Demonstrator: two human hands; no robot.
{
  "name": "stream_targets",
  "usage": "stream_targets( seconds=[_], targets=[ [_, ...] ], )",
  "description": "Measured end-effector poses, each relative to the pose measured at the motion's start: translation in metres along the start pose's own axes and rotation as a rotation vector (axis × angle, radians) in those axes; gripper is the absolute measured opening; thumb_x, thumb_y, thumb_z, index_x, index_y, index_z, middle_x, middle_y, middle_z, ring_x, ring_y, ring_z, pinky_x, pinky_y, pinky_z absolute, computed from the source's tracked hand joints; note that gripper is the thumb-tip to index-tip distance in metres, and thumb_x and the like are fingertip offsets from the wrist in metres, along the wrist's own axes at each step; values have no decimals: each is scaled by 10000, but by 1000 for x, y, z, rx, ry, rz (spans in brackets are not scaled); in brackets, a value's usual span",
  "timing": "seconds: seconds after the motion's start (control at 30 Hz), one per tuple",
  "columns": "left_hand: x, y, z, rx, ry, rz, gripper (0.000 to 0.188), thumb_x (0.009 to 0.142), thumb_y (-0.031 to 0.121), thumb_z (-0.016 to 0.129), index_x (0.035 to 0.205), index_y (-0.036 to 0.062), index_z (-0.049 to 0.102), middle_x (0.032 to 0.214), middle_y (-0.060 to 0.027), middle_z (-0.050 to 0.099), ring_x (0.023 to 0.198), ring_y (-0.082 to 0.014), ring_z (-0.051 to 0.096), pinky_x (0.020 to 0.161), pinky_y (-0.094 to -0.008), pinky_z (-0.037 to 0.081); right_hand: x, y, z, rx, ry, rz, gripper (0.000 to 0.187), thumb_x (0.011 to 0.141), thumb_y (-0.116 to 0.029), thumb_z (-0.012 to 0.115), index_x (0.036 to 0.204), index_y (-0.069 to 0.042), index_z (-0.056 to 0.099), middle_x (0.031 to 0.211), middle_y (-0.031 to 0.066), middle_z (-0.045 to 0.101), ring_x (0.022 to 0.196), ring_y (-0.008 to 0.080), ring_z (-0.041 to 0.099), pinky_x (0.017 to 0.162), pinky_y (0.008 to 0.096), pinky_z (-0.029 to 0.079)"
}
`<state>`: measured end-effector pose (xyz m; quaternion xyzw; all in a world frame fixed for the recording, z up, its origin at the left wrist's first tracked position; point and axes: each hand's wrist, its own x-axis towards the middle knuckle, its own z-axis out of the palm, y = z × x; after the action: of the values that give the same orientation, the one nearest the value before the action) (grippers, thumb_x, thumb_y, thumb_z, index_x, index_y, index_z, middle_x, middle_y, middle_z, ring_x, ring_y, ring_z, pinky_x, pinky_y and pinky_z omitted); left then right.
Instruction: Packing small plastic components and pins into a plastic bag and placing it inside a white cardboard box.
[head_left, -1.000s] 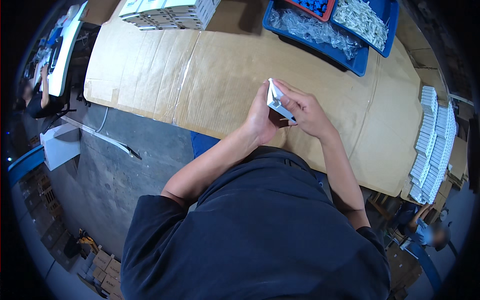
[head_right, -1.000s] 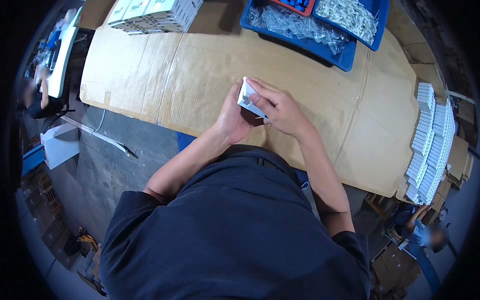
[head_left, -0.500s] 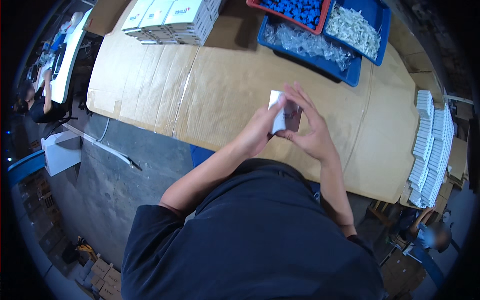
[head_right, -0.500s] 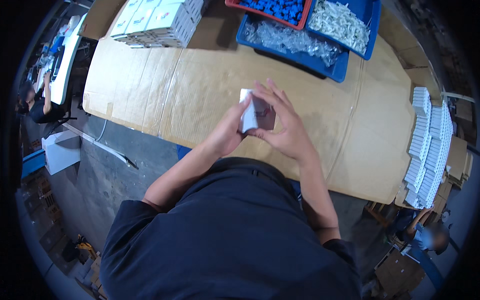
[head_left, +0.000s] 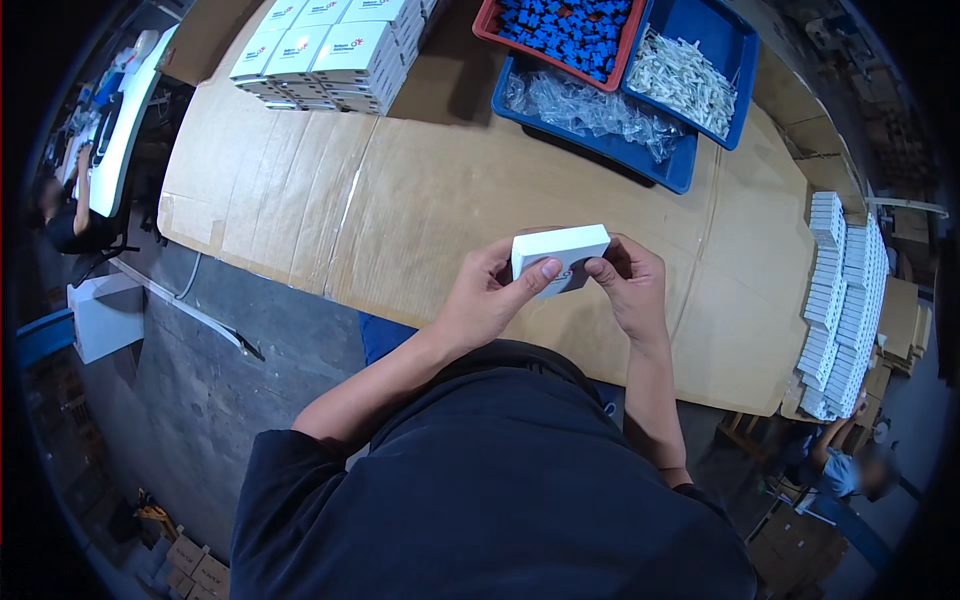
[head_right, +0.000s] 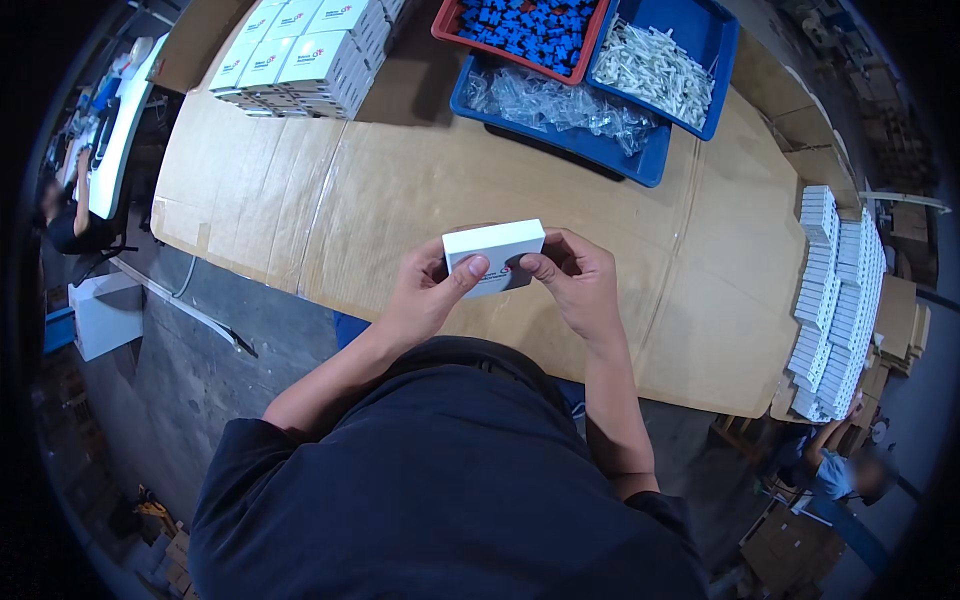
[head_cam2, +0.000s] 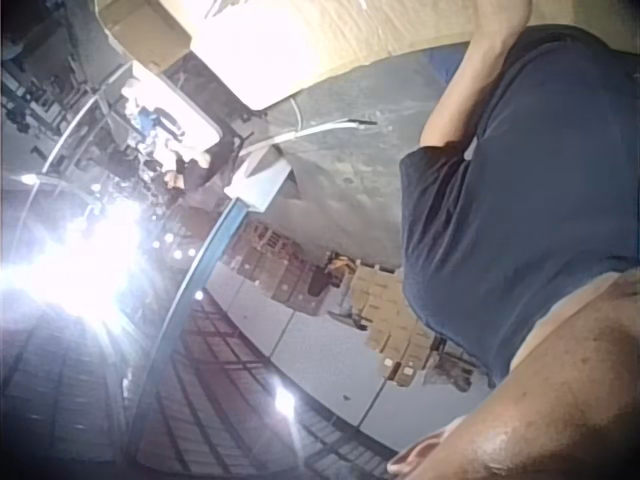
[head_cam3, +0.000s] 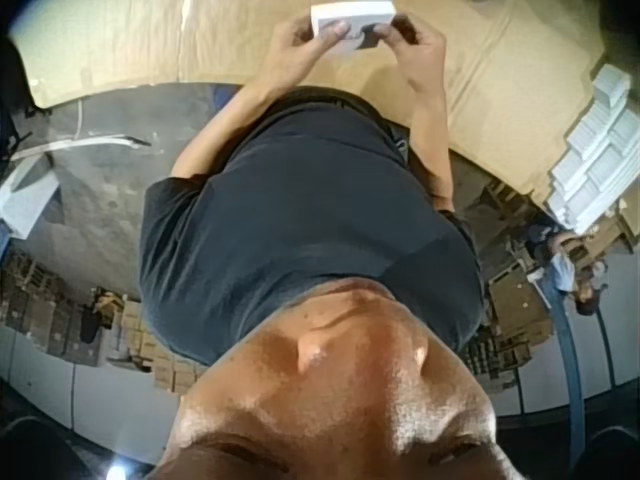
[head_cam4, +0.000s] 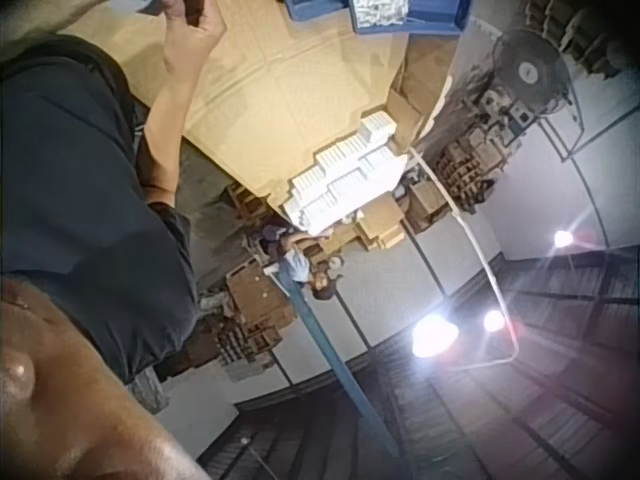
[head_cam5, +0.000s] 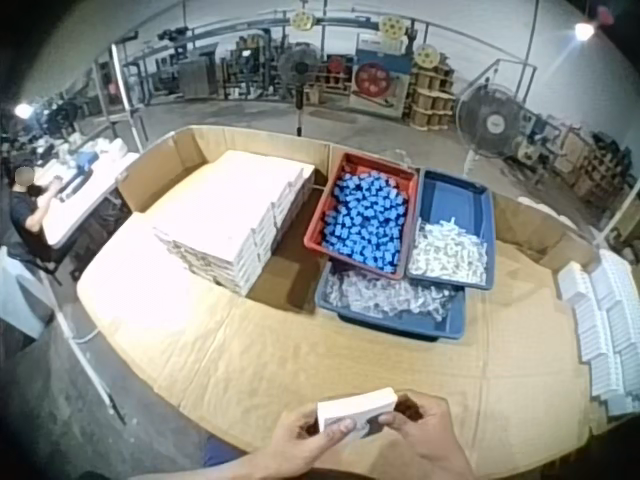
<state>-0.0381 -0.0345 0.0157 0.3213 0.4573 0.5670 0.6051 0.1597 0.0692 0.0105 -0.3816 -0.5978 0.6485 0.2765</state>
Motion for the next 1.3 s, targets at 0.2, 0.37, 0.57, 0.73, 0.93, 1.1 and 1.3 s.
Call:
stream_targets(
  seconds=[0.2, 0.37, 0.57, 0.73, 0.93, 1.1, 1.3],
  targets=[
    [0, 0, 6, -24, 32, 136, 422, 1059, 189, 637, 1409, -36, 565, 1225, -85, 687, 1109, -134, 634, 952, -294, 517, 7, 0, 4, 83, -46, 11, 315, 903, -70, 804, 1174, 33, 680, 1043, 84, 736, 980, 164, 704, 899, 327, 591],
    [-1, -4, 2, -150, 105, 156, 439, 1051, 180, 646, 1424, -29, 545, 1254, -98, 672, 1168, -154, 623, 993, -311, 509, 7, 4, 8, 251, -115, 38, 405, 850, -34, 850, 1199, 14, 650, 1140, 81, 691, 1119, 165, 659, 950, 342, 582],
    [10, -12, -13, -184, 69, 93, 535, 968, 111, 738, 1436, -26, 517, 1287, -114, 657, 1222, -175, 605, 1027, -324, 495, 11, -13, 11, 338, 106, -255, 431, 832, -2, 861, 1177, -16, 604, 1098, 66, 690, 1063, 139, 666, 888, 279, 558],
    [11, -2, -9, 186, 23, 256, 710, 861, 150, 855, 1467, 17, 511, 1304, -120, 652, 1224, -210, 618, 1047, -365, 491, 10, -12, 10, 215, 90, -156, 505, 798, -10, 891, 1207, -18, 594, 1102, 68, 699, 1001, 127, 678, 838, 259, 550],
    [10, -8, -8, 96, 68, 293, 495, 919, 88, 795, 1373, 11, 614, 1249, -105, 676, 1146, -130, 637, 916, -272, 508, 5, -33, 24, 559, 34, -102, 505, 807, -59, 884, 1254, 12, 660, 1067, 97, 728, 1025, 199, 698, 911, 329, 573],
    [9, 8, 0, 9, 53, 303, 339, 907, 61, 797, 1222, -11, 697, 1273, -107, 702, 1158, -168, 658, 988, -319, 523, 4, -21, 10, 212, -97, -256, 389, 816, 24, 835, 1187, 20, 717, 1198, 121, 674, 1118, 214, 657, 959, 330, 544],
    [10, 1, -6, 88, -3, 379, 334, 888, 27, 791, 1211, 4, 705, 1165, -116, 756, 1122, -194, 695, 1006, -351, 539, 3, -30, 8, 109, -114, -291, 421, 748, 55, 868, 1143, 1, 734, 1169, 119, 674, 1094, 212, 659, 946, 333, 551]
  ],
)
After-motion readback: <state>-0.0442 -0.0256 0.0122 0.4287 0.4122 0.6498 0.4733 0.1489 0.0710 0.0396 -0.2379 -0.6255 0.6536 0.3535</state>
